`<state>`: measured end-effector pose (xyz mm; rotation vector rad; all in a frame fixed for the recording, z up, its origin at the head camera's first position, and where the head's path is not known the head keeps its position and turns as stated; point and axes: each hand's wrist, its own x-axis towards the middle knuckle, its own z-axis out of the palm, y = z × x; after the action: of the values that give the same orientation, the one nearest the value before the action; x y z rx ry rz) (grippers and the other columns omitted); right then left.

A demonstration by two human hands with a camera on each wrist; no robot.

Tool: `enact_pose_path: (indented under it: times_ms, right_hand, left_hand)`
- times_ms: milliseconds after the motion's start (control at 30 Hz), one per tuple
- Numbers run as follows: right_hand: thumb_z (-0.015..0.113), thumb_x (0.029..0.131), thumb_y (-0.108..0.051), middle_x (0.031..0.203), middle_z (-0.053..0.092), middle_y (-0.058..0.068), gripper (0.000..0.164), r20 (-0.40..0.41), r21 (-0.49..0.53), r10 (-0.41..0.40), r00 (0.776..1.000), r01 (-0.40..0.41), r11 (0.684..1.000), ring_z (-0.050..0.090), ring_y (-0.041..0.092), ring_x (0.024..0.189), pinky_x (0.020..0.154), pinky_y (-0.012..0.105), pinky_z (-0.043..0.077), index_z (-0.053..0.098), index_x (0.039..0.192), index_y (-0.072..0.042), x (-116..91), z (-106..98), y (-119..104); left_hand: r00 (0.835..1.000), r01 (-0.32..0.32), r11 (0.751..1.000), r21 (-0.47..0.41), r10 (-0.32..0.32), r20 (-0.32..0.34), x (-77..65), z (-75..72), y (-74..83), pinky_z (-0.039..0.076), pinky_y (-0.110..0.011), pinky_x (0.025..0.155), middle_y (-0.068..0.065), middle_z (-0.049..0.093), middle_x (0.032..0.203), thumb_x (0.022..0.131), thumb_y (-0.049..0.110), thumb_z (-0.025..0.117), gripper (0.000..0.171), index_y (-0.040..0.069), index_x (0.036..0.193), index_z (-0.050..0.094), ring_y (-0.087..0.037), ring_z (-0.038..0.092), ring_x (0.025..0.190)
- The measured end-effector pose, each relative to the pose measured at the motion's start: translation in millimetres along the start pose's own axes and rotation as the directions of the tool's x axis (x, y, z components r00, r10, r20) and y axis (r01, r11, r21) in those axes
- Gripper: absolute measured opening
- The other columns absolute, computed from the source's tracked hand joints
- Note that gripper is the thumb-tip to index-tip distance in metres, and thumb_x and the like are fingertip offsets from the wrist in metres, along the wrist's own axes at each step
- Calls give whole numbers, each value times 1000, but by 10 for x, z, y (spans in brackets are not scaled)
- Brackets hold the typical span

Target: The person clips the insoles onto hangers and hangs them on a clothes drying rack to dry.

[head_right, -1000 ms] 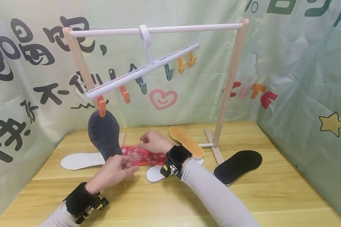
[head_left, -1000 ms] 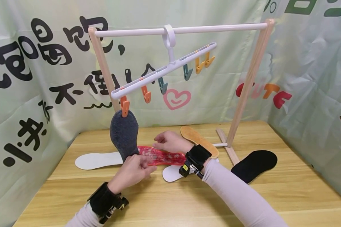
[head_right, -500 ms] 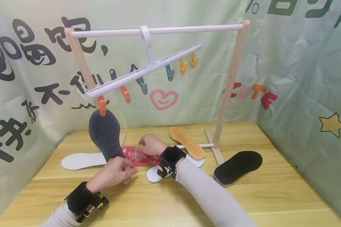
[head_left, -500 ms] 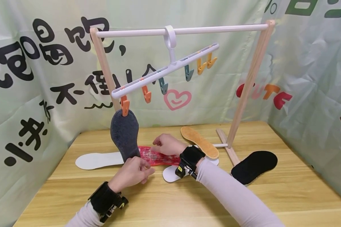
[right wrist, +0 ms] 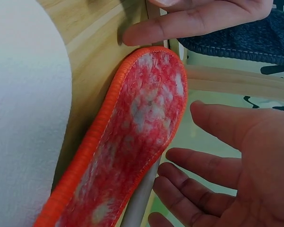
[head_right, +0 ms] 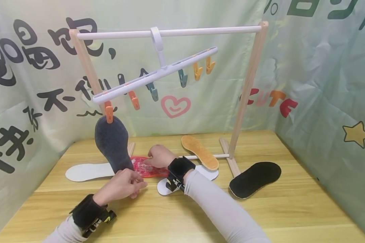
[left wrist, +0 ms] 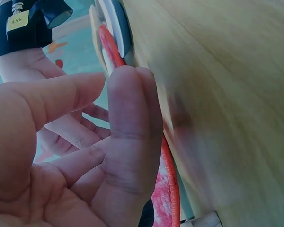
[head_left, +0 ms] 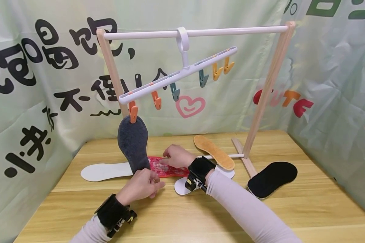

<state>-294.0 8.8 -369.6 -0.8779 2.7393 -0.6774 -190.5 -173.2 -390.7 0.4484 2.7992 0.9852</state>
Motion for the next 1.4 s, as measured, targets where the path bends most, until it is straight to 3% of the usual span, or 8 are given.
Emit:
enact_pose_path:
  times_ms: [67, 133, 200, 300, 533, 800, 1167, 1400]
  right_hand:
    - [74, 103, -30, 90, 74, 4, 30, -2, -8, -7, 1000, 7, 1000, 63, 19, 87, 84, 30, 53, 81, 113, -3, 10, 7, -3]
    - [74, 103, -30, 73, 60, -2, 25, -2, -12, -16, 1000, 16, 1000, 52, 15, 75, 72, 26, 42, 81, 99, -6, 22, 17, -1]
    - [74, 103, -28, 64, 44, -6, 28, -7, -19, -35, 999, 35, 999, 44, 14, 67, 65, 25, 33, 76, 84, -8, 30, 24, 1]
    - [74, 103, -27, 60, 34, -8, 37, -15, -35, -60, 998, 59, 998, 37, 12, 62, 62, 25, 28, 65, 70, -11, 32, 32, -2]
    - [74, 103, -25, 59, 33, -9, 38, -36, -61, -94, 995, 91, 994, 36, 11, 61, 61, 24, 27, 65, 68, -12, 10, 41, -11]
    - [75, 103, -25, 58, 29, -7, 41, -41, -84, -100, 994, 96, 992, 35, 13, 63, 63, 25, 25, 64, 66, -12, -13, 38, -19]
    - [75, 103, -24, 62, 46, -6, 23, -45, -51, -88, 995, 86, 995, 41, 15, 66, 63, 26, 28, 80, 86, -9, -48, 45, -1]
    - [76, 102, -24, 90, 77, 4, 19, -52, -37, -58, 997, 56, 998, 58, 16, 81, 77, 28, 48, 83, 109, -7, -43, 36, 17]
  left_hand:
    - [1000, 3, 1000, 7, -3, -2, 3, 7, -9, 43, -24, 63, 3, 63, 51, 100, 29, 77, 39, 15, 66, 65, -12, 59, 50]
    - [1000, 4, 1000, 11, -4, -3, 6, 15, -16, 44, -24, 64, 4, 63, 51, 100, 30, 77, 40, 15, 65, 65, -12, 60, 50]
    - [1000, -6, 1000, 14, 6, -7, 10, 21, -26, 43, -23, 63, 4, 63, 50, 100, 29, 77, 41, 16, 63, 64, -12, 59, 49]
    - [1000, -14, 1000, 20, 14, -8, 15, 28, -30, 43, -23, 63, 5, 62, 50, 100, 29, 77, 42, 17, 63, 63, -12, 59, 49]
    - [1000, 9, 1000, 29, -9, -3, 34, 45, -37, 45, -25, 68, 6, 63, 51, 100, 29, 77, 39, 16, 65, 66, -12, 60, 50]
    - [1000, 20, 1000, 7, -20, 6, 47, 59, -46, 41, -25, 60, 4, 63, 53, 100, 28, 78, 28, 15, 75, 74, -12, 59, 50]
    - [1000, -7, 1000, 14, 7, 0, 48, 72, -49, 42, -25, 59, 4, 64, 54, 100, 28, 78, 26, 15, 78, 75, -11, 60, 50]
    - [1000, -15, 1000, 18, 15, 0, 48, 50, -43, 47, -26, 64, 5, 64, 55, 100, 29, 76, 29, 16, 75, 74, -11, 62, 51]
